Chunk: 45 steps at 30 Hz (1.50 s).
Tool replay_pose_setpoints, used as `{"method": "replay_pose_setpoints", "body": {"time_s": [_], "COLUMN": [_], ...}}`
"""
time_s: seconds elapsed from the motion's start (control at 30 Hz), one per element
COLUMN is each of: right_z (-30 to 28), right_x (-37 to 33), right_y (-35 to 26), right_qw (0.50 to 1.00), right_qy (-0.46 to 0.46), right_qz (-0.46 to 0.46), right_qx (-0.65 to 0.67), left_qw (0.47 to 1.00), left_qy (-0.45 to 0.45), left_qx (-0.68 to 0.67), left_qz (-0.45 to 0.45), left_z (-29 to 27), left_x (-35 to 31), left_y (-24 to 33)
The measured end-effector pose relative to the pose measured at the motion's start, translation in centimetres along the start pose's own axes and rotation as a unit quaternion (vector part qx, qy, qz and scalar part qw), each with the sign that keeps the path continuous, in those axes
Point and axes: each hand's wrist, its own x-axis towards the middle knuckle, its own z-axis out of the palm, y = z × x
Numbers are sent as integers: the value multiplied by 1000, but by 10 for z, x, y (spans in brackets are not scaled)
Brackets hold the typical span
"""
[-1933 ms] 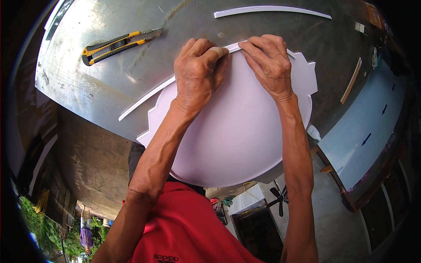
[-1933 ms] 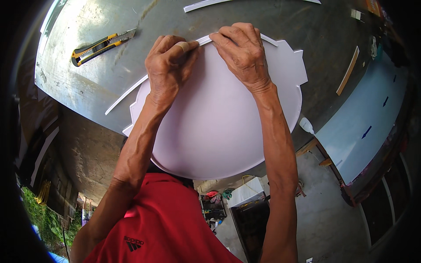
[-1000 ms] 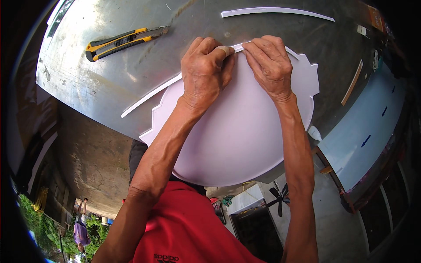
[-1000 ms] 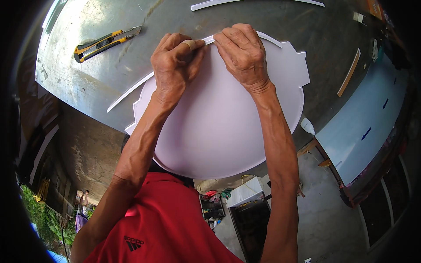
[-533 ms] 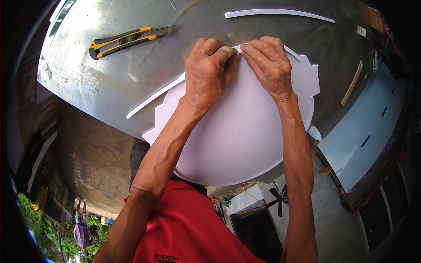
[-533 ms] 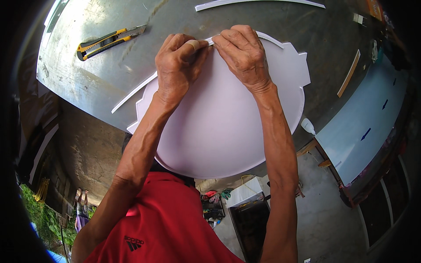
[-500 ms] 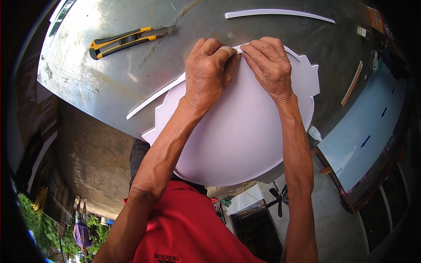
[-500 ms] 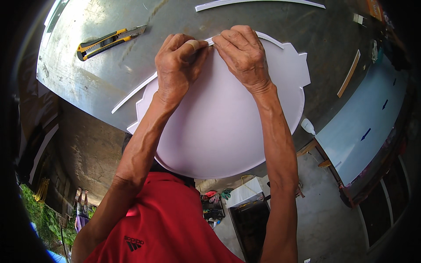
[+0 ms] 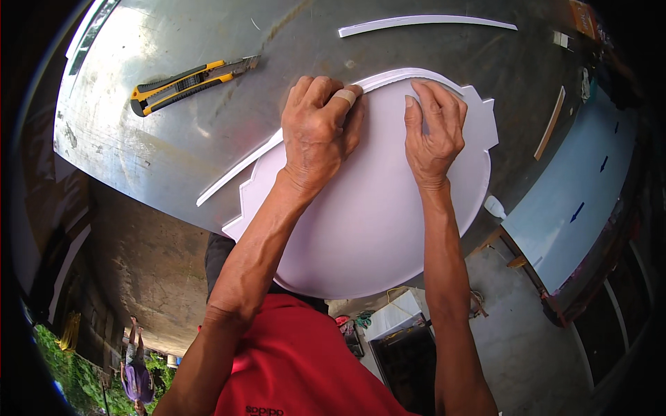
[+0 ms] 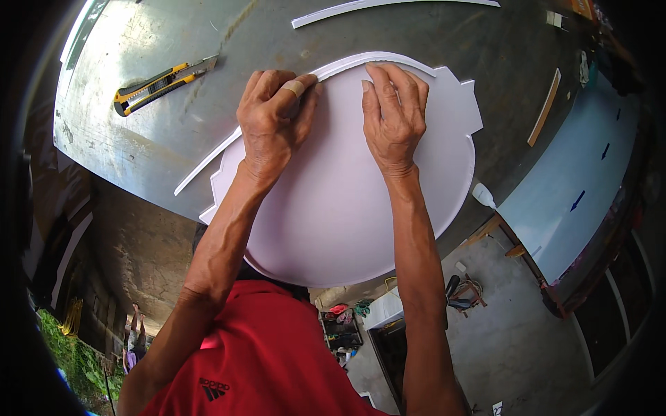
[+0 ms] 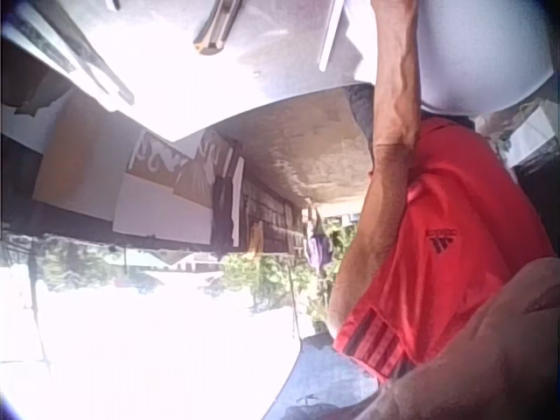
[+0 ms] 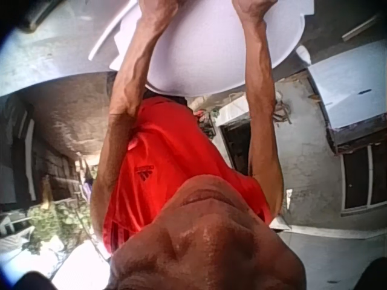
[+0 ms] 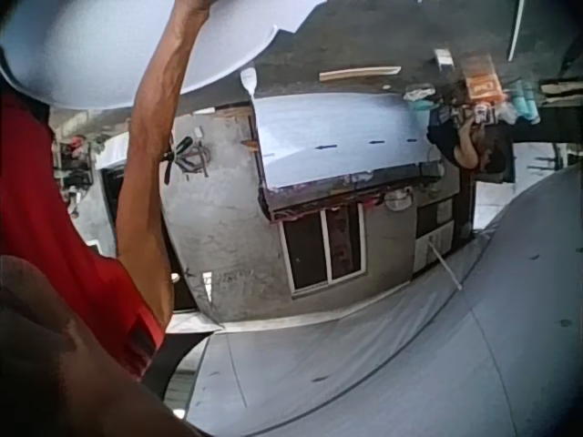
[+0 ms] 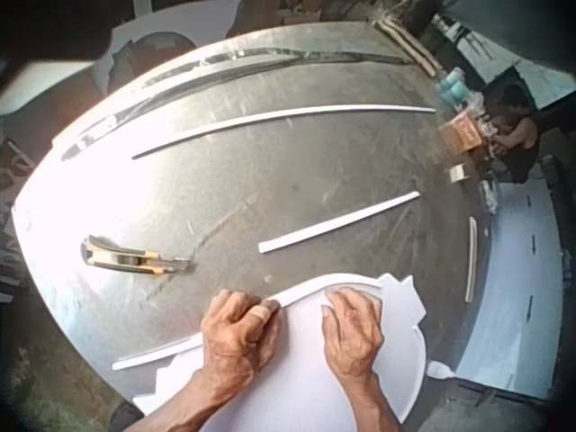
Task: The person applies glue from a bottle to the edge of a large white plastic sheet and presses a thin white plastic strip onto it. They repeat this process, applying glue and attaching strips to different sections of the sheet's perimeter.
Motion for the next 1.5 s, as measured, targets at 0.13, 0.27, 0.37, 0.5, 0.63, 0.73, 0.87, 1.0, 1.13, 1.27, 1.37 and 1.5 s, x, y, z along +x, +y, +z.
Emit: {"method": "replay_pose_setpoints", "body": {"time_s": [0.13, 0.27, 0.37, 0.5, 0.63, 0.73, 0.87, 1.0, 1.13, 1.27, 1.37, 1.5], "right_z": [8, 18, 20, 15, 16, 15, 18, 18, 20, 19, 16, 14], "right_x": [-11, -9, 6, 12, 17, 19, 18, 16, 17, 16, 19, 18], "right_y": [-7, -12, -7, 7, 9, 10, 12, 11, 12, 16, 19, 21], "right_qw": [999, 998, 1000, 998, 997, 997, 997, 997, 996, 995, 994, 994], "right_qy": [-16, 20, 5, -37, -37, -37, -34, -28, -31, -36, -51, -52], "right_qz": [28, 60, 8, -7, -16, -23, -28, -26, -19, -16, -24, -25], "right_qx": [12, 12, 23, 45, 61, 60, 62, 60, 76, 88, 88, 91], "left_qw": [1000, 1000, 1000, 999, 998, 997, 998, 998, 998, 999, 999, 999], "left_qy": [5, 4, -2, -4, -7, 1, 7, 24, 20, 20, 4, 6], "left_qx": [1, 8, 14, 48, 67, 68, 56, 24, 22, 20, 6, -7], "left_qz": [-10, -13, -21, -14, -19, -20, -41, -45, -55, -45, -42, -54], "left_z": [2, 3, 2, 5, 7, 10, 11, 14, 13, 13, 12, 12], "left_x": [0, 1, 2, 8, 9, 7, 7, 7, 5, 5, 5, 5], "left_y": [3, 2, 2, 6, 8, 10, 10, 9, 9, 9, 5, 4]}}
